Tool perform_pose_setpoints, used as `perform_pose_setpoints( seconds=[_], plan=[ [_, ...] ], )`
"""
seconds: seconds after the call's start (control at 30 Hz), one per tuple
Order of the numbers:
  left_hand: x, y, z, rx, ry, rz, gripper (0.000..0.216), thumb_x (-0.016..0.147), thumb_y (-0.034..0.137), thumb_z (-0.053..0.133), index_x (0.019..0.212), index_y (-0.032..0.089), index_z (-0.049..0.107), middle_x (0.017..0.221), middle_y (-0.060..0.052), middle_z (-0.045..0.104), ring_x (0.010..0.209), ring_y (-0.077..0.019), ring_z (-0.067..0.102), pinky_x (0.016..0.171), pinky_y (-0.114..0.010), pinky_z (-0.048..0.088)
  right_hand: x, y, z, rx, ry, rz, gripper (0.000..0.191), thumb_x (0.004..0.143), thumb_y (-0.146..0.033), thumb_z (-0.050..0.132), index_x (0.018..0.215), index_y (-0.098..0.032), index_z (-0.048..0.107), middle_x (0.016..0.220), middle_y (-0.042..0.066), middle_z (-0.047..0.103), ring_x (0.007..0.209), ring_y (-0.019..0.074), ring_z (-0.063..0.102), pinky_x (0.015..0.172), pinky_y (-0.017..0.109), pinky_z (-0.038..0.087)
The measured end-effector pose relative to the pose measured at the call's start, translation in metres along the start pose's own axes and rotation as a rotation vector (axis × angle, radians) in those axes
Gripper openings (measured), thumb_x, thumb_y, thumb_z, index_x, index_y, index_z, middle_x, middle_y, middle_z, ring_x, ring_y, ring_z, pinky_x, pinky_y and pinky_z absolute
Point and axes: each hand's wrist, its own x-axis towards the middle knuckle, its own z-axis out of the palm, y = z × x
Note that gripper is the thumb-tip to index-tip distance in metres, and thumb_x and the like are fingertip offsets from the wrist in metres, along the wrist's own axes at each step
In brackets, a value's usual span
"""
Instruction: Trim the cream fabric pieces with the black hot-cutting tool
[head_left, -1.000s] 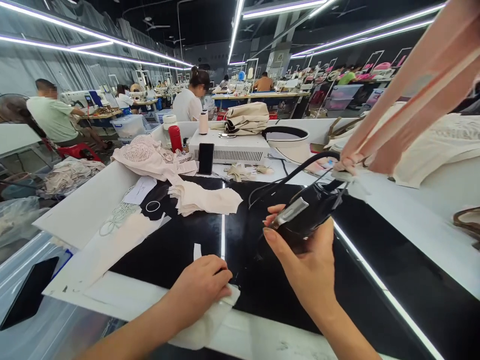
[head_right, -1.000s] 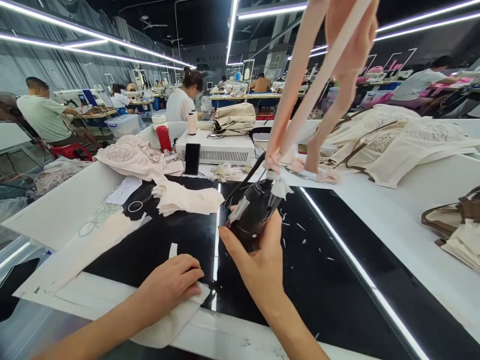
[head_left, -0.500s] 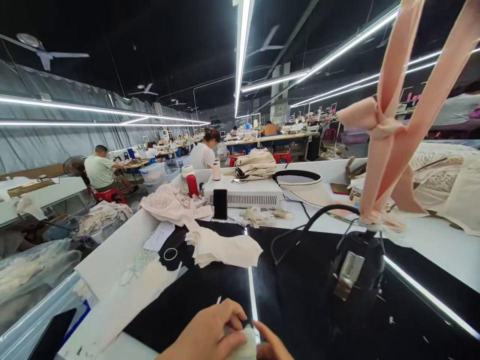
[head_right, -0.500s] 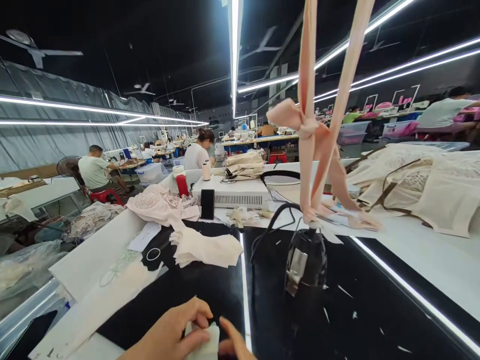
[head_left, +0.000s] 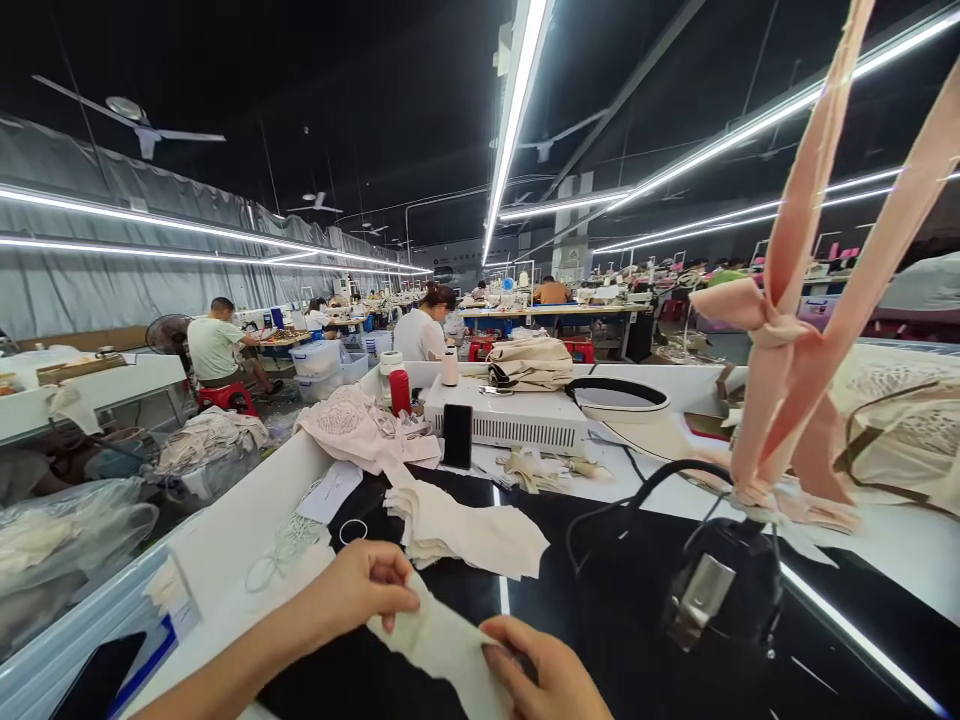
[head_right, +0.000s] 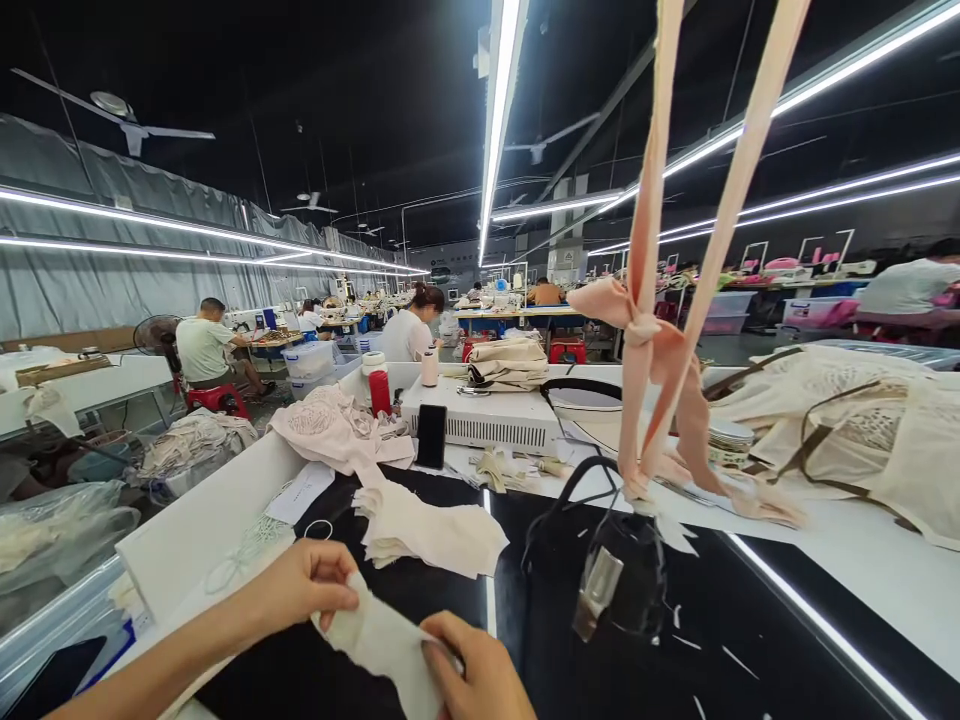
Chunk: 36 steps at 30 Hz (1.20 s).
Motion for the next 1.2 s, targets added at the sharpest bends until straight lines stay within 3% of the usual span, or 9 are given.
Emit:
perform_pose_setpoints(
  seconds=[0.1, 0.2, 0.33, 0.4, 0.57, 0.7, 0.87, 1.03, 1.2],
  plan=[
    [0.02, 0.019, -0.018, 0.035, 0.097, 0.123, 0.033, 0.075, 0.05, 0.077, 0.085, 0.02, 0.065, 0.075, -0.001, 0.071, 0.07, -0.0188, 0.068, 0.059, -0.025, 0.046, 0.022, -0.015, -0.011, 0.075, 0.256, -0.128, 0.042, 0.095, -0.053, 0.054, 0.102, -0.019, 0.078, 0.063, 0.001, 0.073, 0.048, 0.0192, 0.069, 0.045, 0.026, 0.055],
    [0.042, 0.031, -0.028, 0.095, 0.202, 0.271, 0.024, 0.082, 0.043, 0.072, 0.093, 0.021, 0.07, 0.094, -0.004, 0.077, 0.089, -0.0217, 0.072, 0.077, -0.029, 0.055, 0.046, -0.027, -0.025, 0.017, 0.423, -0.24, 0.044, 0.097, -0.055, 0.053, 0.108, -0.02, 0.077, 0.099, 0.011, 0.083, 0.088, 0.0272, 0.082, 0.074, 0.037, 0.068],
    [0.066, 0.02, -0.023, 0.199, 0.266, 0.389, 0.015, 0.09, 0.027, 0.062, 0.098, 0.021, 0.074, 0.112, -0.004, 0.079, 0.103, -0.0229, 0.073, 0.094, -0.033, 0.055, 0.072, -0.024, -0.037, -0.131, 0.571, -0.329, 0.043, 0.102, -0.047, 0.045, 0.116, -0.019, 0.074, 0.125, 0.016, 0.077, 0.12, 0.0312, 0.074, 0.105, 0.049, 0.059],
    [0.074, 0.007, -0.016, 0.26, 0.247, 0.404, 0.013, 0.089, 0.02, 0.062, 0.092, 0.021, 0.074, 0.108, -0.004, 0.08, 0.102, -0.0232, 0.073, 0.094, -0.033, 0.055, 0.08, -0.014, -0.038, -0.22, 0.572, -0.369, 0.039, 0.101, -0.04, 0.044, 0.113, -0.019, 0.075, 0.125, 0.016, 0.078, 0.121, 0.0311, 0.073, 0.109, 0.05, 0.057],
    [0.081, -0.023, -0.008, 0.377, 0.174, 0.405, 0.012, 0.087, 0.014, 0.064, 0.087, 0.021, 0.074, 0.112, -0.005, 0.082, 0.109, -0.0248, 0.075, 0.103, -0.035, 0.053, 0.084, 0.013, -0.037, -0.462, 0.467, -0.418, 0.032, 0.098, -0.023, 0.045, 0.104, -0.023, 0.077, 0.11, 0.009, 0.083, 0.101, 0.0252, 0.08, 0.089, 0.037, 0.064],
    [0.08, -0.032, -0.009, 0.437, 0.132, 0.42, 0.027, 0.089, 0.008, 0.056, 0.097, 0.022, 0.077, 0.127, -0.003, 0.079, 0.123, -0.0225, 0.071, 0.112, -0.035, 0.049, 0.082, 0.027, -0.037, -0.652, 0.437, -0.424, 0.035, 0.099, -0.014, 0.045, 0.105, -0.023, 0.078, 0.11, 0.008, 0.083, 0.1, 0.0256, 0.079, 0.087, 0.036, 0.063],
    [0.075, -0.036, -0.014, 0.503, 0.148, 0.409, 0.045, 0.091, 0.006, 0.048, 0.119, 0.024, 0.078, 0.138, -0.002, 0.074, 0.133, -0.0207, 0.067, 0.12, -0.036, 0.045, 0.08, 0.035, -0.038, -0.862, 0.44, -0.441, 0.046, 0.087, 0.004, 0.048, 0.104, -0.025, 0.079, 0.104, 0.008, 0.081, 0.087, 0.024, 0.076, 0.077, 0.031, 0.059],
    [0.052, -0.041, -0.044, 0.564, 0.279, 0.318, 0.039, 0.098, 0.02, 0.046, 0.125, 0.025, 0.075, 0.133, -0.005, 0.075, 0.122, -0.0237, 0.069, 0.11, -0.036, 0.052, 0.066, 0.03, -0.033, -0.95, 0.421, -0.486, 0.055, 0.088, 0.004, 0.043, 0.125, -0.023, 0.074, 0.113, 0.011, 0.077, 0.093, 0.0253, 0.077, 0.08, 0.033, 0.062],
    [0.006, -0.052, -0.092, 0.657, 0.377, 0.085, 0.023, 0.095, 0.029, 0.055, 0.099, 0.022, 0.076, 0.107, -0.007, 0.077, 0.099, -0.0268, 0.07, 0.092, -0.036, 0.053, 0.039, 0.017, -0.021, -0.898, 0.335, -0.606, 0.048, 0.096, -0.006, 0.038, 0.126, -0.021, 0.072, 0.118, 0.013, 0.076, 0.094, 0.0248, 0.08, 0.077, 0.035, 0.067]
  ],
)
